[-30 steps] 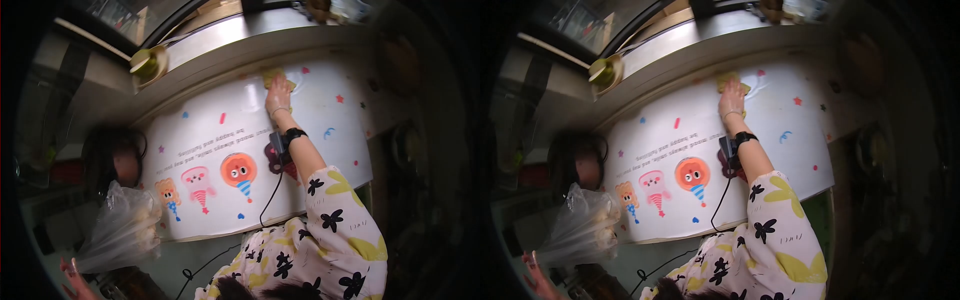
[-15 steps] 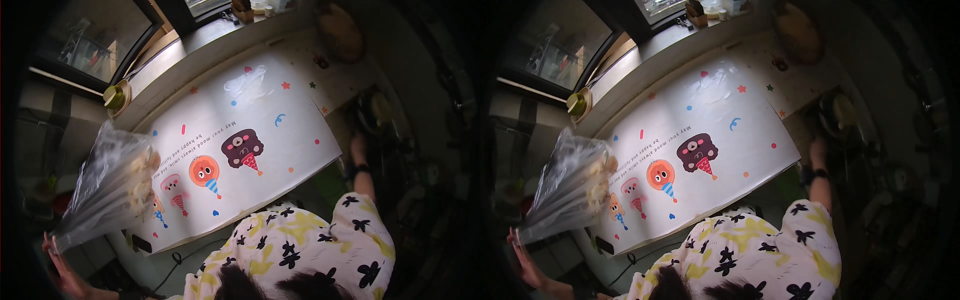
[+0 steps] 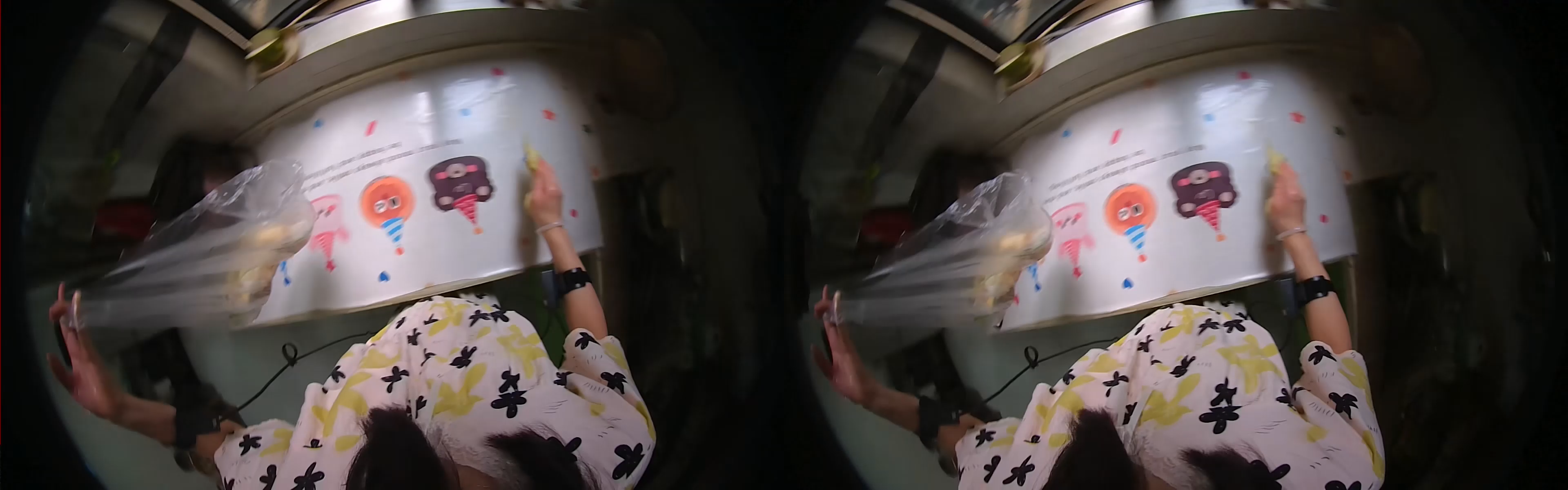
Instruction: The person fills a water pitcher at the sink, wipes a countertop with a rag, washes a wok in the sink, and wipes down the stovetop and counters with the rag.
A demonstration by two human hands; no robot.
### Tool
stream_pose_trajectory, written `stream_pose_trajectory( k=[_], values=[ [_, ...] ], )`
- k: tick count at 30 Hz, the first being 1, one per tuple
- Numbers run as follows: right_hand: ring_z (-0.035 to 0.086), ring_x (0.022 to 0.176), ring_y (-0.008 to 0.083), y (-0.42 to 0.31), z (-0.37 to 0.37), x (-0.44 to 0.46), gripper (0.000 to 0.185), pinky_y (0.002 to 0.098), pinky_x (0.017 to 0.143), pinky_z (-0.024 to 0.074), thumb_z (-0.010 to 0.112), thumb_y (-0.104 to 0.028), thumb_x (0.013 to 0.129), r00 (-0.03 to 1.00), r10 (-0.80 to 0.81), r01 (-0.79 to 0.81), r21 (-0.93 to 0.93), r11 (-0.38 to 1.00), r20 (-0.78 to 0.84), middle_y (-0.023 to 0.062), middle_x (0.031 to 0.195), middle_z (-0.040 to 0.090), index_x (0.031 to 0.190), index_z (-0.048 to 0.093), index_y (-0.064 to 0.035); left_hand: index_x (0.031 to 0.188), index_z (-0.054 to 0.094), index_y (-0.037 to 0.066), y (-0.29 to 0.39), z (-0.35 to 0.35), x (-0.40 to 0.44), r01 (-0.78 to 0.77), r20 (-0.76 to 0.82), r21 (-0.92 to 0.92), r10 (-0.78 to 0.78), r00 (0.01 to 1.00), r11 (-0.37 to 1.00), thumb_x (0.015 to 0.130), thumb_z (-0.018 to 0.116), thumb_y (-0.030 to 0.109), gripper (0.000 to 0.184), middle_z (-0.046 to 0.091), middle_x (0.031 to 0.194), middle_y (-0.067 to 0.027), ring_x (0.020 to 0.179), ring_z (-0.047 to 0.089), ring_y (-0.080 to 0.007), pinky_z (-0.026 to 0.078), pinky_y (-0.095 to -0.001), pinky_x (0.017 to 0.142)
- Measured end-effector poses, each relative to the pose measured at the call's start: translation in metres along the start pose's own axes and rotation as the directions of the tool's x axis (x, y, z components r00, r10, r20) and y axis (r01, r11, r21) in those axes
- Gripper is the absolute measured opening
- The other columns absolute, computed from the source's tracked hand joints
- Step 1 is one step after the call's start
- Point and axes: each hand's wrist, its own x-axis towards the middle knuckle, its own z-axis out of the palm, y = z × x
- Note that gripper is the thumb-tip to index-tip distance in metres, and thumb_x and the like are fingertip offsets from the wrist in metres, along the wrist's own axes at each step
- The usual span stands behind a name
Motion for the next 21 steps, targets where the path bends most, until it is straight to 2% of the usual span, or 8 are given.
stream_pose_trajectory(
  k=[3,4,7,8,9,14,19,21],
  values=[
    [0.054,0.092,0.0343,-0.123,0.106,-0.017,0.025,0.0387,0.078,0.0456,0.043,0.0,0.081,0.93,-0.337,0.282,0.299,0.912,0.15,0.0191,0.097,0.056,0.104,0.053,-0.0015,0.138,-0.014,0.007,0.012,-0.002,-0.029,-0.124,-0.029,0.046,0.125,0.992,0.991,0.082,0.039,0.002,0.077,0.005,0.142,-0.0156,0.132,-0.013,-0.0341,-0.002,-0.0477,0.108],
    [0.054,0.09,0.0338,-0.163,0.14,-0.035,0.029,0.0399,0.075,0.0453,0.047,0.0,0.078,0.896,-0.332,0.094,0.606,0.79,0.294,0.0183,0.096,0.054,0.106,0.05,-0.003,0.138,-0.013,0.007,0.021,-0.004,-0.042,-0.141,-0.049,0.061,0.144,0.988,0.988,0.082,0.039,0.002,0.076,0.005,0.141,-0.0157,0.133,-0.013,-0.0341,-0.002,-0.0477,0.108],
    [0.054,0.095,0.0307,-0.287,0.195,-0.094,0.022,0.035,0.074,0.0449,0.037,-0.016,0.089,0.446,-0.562,0.197,0.536,0.821,0.697,0.0194,0.106,0.052,0.104,0.05,-0.0055,0.138,-0.013,0.007,0.048,-0.021,-0.076,-0.189,-0.092,0.115,0.2,0.975,0.975,0.083,0.039,0.004,0.075,0.006,0.141,-0.0158,0.133,-0.013,-0.034,-0.003,-0.0475,0.108],
    [0.052,0.101,0.0323,-0.318,0.224,-0.135,0.025,0.0334,0.08,0.0443,0.04,-0.012,0.085,0.448,-0.498,-0.206,0.628,0.75,0.742,0.0204,0.109,0.051,0.106,0.05,-0.0041,0.137,-0.014,0.005,0.051,-0.022,-0.087,-0.255,-0.167,0.183,0.286,0.943,0.949,0.083,0.04,0.005,0.076,0.015,0.134,-0.0147,0.131,0.002,-0.0293,-0.006,-0.0458,0.108],
    [0.046,0.11,0.0337,-0.329,0.262,-0.18,0.038,0.0363,0.091,0.0407,0.047,-0.015,0.08,0.293,-0.854,0.454,0.723,0.52,0.43,0.0175,0.119,0.047,0.113,0.047,0.0037,0.136,-0.016,0.004,0.054,-0.024,-0.097,-0.315,-0.235,0.254,0.375,0.897,0.914,0.082,0.04,0.007,0.078,0.023,0.128,-0.0136,0.129,0.016,-0.0246,-0.009,-0.044,0.108],
    [0.03,0.127,0.0218,-0.388,0.306,-0.242,0.045,0.0408,0.104,0.0241,0.043,-0.016,0.079,0.093,-0.916,0.615,0.701,0.361,0.39,0.01,0.132,0.04,0.121,0.046,-0.0008,0.137,-0.013,0.004,0.072,-0.043,-0.124,-0.407,-0.269,0.237,0.462,0.845,0.882,0.084,0.041,0.009,0.076,0.025,0.123,-0.0116,0.127,0.019,-0.0227,-0.008,-0.044,0.109],
    [0.029,0.128,0.0223,-0.417,0.403,-0.181,0.047,0.0416,0.105,0.021,0.047,-0.017,0.078,0.318,-0.806,0.651,0.504,0.568,0.499,0.0102,0.133,0.039,0.122,0.045,-0.0018,0.137,-0.007,0.0,0.089,-0.063,-0.146,-0.381,-0.299,0.31,0.47,0.831,0.871,0.087,0.041,0.008,0.07,0.028,0.122,-0.0117,0.126,0.023,-0.0241,-0.006,-0.0447,0.109],
    [0.027,0.128,0.024,-0.413,0.417,-0.117,0.046,0.0423,0.105,0.0196,0.047,-0.015,0.077,0.496,-0.604,0.416,0.439,0.796,0.624,0.0114,0.133,0.038,0.121,0.046,-0.0027,0.136,-0.004,-0.005,0.076,-0.059,-0.136,-0.513,-0.462,0.377,0.637,0.617,0.771,0.076,0.052,0.022,0.087,0.033,0.103,-0.013,0.093,0.038,-0.0279,0.006,-0.0505,0.107]
  ],
)
